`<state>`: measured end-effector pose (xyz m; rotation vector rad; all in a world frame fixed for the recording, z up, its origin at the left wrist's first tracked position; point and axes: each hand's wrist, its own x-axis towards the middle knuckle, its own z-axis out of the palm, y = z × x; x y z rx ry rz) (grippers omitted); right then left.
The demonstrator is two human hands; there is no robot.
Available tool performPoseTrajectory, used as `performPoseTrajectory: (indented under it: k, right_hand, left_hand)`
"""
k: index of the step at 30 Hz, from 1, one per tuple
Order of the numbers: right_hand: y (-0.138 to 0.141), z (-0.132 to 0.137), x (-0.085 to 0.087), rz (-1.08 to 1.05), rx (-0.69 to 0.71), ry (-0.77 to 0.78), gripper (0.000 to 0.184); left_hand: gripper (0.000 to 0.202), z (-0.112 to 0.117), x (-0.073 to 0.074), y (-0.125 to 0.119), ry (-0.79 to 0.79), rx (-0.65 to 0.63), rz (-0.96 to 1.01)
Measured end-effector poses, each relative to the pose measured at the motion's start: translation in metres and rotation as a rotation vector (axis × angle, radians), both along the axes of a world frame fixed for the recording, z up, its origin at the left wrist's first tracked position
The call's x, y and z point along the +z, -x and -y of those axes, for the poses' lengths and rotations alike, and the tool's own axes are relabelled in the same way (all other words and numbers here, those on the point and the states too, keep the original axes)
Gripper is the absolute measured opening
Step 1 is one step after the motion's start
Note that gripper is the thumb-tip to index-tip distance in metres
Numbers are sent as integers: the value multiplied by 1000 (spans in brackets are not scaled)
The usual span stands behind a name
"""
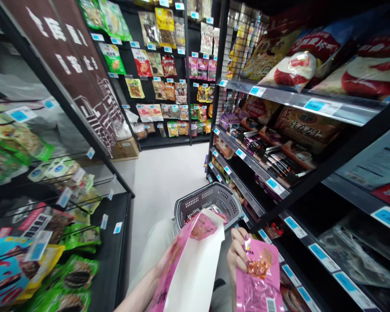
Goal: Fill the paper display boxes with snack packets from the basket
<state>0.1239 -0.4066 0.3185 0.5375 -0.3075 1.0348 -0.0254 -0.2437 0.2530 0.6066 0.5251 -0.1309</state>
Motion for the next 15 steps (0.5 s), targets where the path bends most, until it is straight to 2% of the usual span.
performPoseTrajectory:
  k: [5, 8, 12, 15]
  right_hand:
    - [-8, 8, 2, -227, -151, 154, 28]
    - [-13, 13, 10, -298, -270, 359, 29]
    - [-11, 13, 28, -285, -390, 601, 29]
    - [-8, 12, 36, -187, -454, 692, 24]
  left_hand:
    - [63, 2, 2, -2, 134, 48, -51]
    - [60, 0, -6, 2, 207, 54, -69]
    - [52, -3, -18, 9, 196, 120, -84]
    - [59, -2, -15, 8, 124, 78, -77]
